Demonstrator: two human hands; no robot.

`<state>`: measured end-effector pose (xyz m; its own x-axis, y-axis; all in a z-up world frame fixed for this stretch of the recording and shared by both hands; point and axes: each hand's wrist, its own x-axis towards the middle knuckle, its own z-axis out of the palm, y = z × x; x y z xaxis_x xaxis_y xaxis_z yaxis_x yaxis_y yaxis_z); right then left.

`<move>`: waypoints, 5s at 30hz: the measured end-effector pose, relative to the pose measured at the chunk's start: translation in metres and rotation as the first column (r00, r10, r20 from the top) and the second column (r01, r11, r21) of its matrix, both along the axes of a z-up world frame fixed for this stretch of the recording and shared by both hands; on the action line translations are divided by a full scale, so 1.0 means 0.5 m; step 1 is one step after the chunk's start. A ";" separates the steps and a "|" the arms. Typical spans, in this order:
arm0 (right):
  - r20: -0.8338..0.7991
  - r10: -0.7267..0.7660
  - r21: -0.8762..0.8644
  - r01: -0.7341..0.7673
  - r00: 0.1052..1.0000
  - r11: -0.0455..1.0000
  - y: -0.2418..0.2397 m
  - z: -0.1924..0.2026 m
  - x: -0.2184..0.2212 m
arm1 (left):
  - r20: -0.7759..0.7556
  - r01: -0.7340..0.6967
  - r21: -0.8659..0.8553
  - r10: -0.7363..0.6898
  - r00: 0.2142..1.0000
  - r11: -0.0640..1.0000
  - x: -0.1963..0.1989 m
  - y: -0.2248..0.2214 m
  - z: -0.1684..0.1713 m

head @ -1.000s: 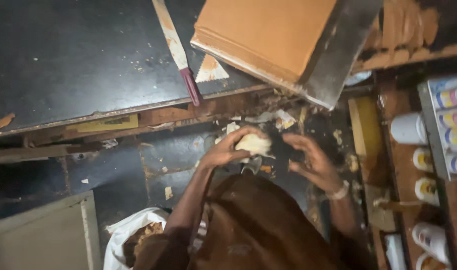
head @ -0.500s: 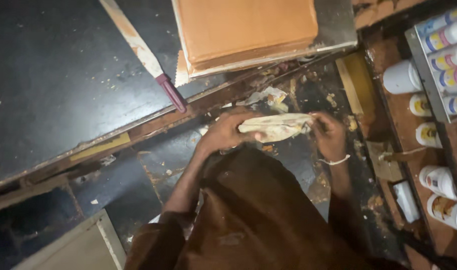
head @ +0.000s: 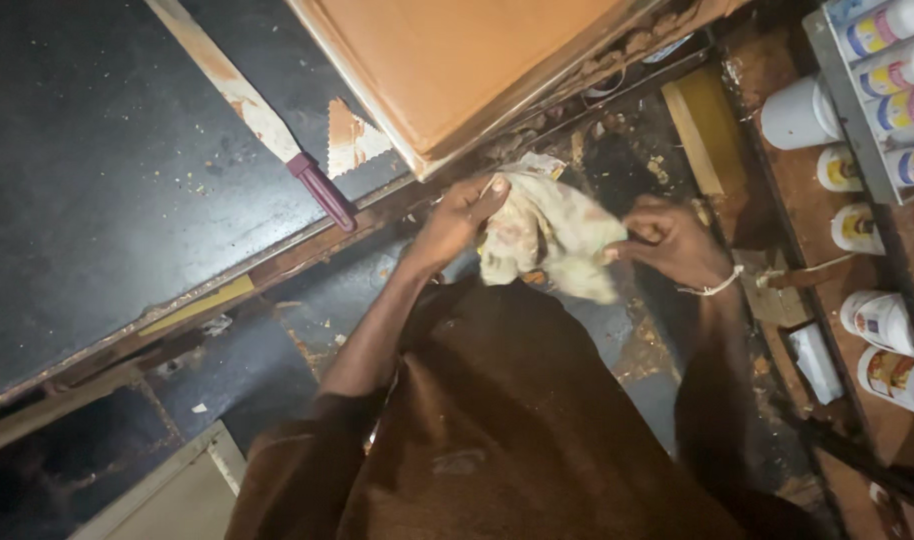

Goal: The person applies chocolate frosting to the sides of a square cake using a metal spatula, then smooths the edges and cleans the cake board with a cloth.

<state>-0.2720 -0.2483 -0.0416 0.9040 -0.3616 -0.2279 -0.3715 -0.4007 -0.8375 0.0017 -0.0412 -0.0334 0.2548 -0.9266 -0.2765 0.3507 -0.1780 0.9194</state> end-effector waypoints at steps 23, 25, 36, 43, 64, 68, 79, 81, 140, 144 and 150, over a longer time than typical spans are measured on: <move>-0.028 -0.247 -0.299 0.227 0.969 0.927 -0.110 -0.113 -0.129 | 0.391 -0.249 0.078 0.200 0.898 0.965 -0.068 -0.005 0.102; 0.111 -0.444 0.082 0.437 0.889 0.896 -0.119 -0.174 -0.127 | 0.272 -0.288 0.111 0.250 0.929 0.951 -0.076 -0.007 0.101; 0.112 -0.779 0.648 0.549 0.617 0.528 -0.064 -0.168 -0.095 | 0.402 -0.408 0.169 0.316 0.860 0.897 -0.078 0.042 -0.029; 0.232 -0.532 0.701 0.239 0.814 0.672 0.072 -0.037 -0.010 | 0.536 -0.001 -0.159 0.087 0.839 0.987 -0.223 -0.036 -0.057; 0.668 -0.146 0.017 0.181 0.730 0.983 0.078 0.212 -0.053 | 0.317 -0.076 -0.306 0.177 0.932 0.949 -0.301 -0.134 -0.034; 0.545 -0.586 0.784 -0.117 0.600 0.609 0.080 0.182 0.024 | 0.617 0.102 -0.338 0.138 0.775 0.936 -0.317 -0.085 0.062; 0.643 -0.661 0.575 0.326 0.387 0.750 -0.023 0.095 0.297 | -0.492 -0.653 -0.295 0.475 0.730 0.697 0.042 0.072 0.125; 0.664 -0.670 0.584 0.329 0.333 0.742 -0.029 0.090 0.323 | -0.509 -0.640 -0.285 0.453 0.731 0.713 0.065 0.062 0.144; 0.621 -0.730 0.619 0.392 0.286 0.681 -0.002 0.102 0.346 | -0.552 -0.516 -0.234 0.325 0.768 0.824 0.120 0.066 0.131; 0.686 -0.656 0.501 0.451 0.315 0.739 -0.014 0.100 0.353 | -0.525 -0.475 -0.295 0.275 0.806 0.829 0.122 0.064 0.127; 0.646 -0.660 0.430 0.532 0.383 0.729 0.053 0.093 0.362 | -0.561 -0.475 -0.283 0.259 0.787 0.833 0.110 0.053 0.133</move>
<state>-0.0909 -0.2218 0.0048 0.3264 -0.9015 0.2843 0.2768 -0.1964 -0.9406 0.0565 -0.0146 0.0332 0.5321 -0.8413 -0.0960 0.7227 0.3921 0.5692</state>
